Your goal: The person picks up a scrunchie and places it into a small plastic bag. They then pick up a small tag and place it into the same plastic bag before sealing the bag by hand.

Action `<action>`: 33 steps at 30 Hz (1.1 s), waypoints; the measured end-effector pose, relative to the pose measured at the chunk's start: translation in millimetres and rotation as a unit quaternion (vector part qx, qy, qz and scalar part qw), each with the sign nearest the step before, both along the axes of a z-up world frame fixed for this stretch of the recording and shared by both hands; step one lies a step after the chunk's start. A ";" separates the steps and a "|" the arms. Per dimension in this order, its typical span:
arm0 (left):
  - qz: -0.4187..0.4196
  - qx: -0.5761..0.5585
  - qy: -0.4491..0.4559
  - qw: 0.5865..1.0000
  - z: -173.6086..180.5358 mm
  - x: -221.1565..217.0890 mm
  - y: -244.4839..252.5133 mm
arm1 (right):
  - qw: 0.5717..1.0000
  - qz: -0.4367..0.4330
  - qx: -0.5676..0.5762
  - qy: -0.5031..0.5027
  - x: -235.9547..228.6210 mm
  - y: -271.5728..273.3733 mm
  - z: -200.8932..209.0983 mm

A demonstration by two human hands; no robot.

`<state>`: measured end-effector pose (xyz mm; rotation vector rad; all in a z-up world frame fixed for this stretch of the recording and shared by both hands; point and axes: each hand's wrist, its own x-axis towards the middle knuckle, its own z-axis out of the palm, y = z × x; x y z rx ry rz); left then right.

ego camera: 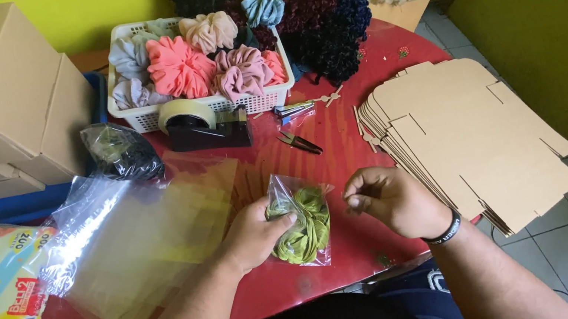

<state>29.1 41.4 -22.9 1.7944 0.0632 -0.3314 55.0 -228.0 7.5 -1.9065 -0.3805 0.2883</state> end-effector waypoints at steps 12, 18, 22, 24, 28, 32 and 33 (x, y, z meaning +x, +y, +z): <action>-0.015 -0.010 -0.002 1.000 -1.2 2.1 0.8 | 0.997 0.009 0.061 0.053 -7.2 2.5 1.9; -0.014 -0.011 -0.007 1.000 -1.7 4.7 -0.3 | 0.987 0.032 0.124 0.098 -9.2 3.0 -3.0; 0.001 -0.010 -0.005 1.000 -6.0 4.5 -0.9 | 0.987 0.035 0.148 0.052 -17.6 9.3 4.5; 0.008 -0.018 -0.005 1.000 -4.9 3.9 -2.1 | 0.987 0.017 0.150 0.052 -18.2 10.6 3.8; 0.033 0.016 -0.018 0.999 -18.1 11.4 4.2 | 0.982 -0.051 0.173 0.053 -16.9 9.3 -5.9; 0.056 -0.010 -0.017 0.998 -7.4 7.6 -7.2 | 0.976 -0.091 0.190 0.060 -13.9 10.3 -21.1; 0.077 -0.014 -0.026 0.997 -8.2 6.8 -9.0 | 0.970 -0.114 0.201 0.081 -13.5 11.0 -28.3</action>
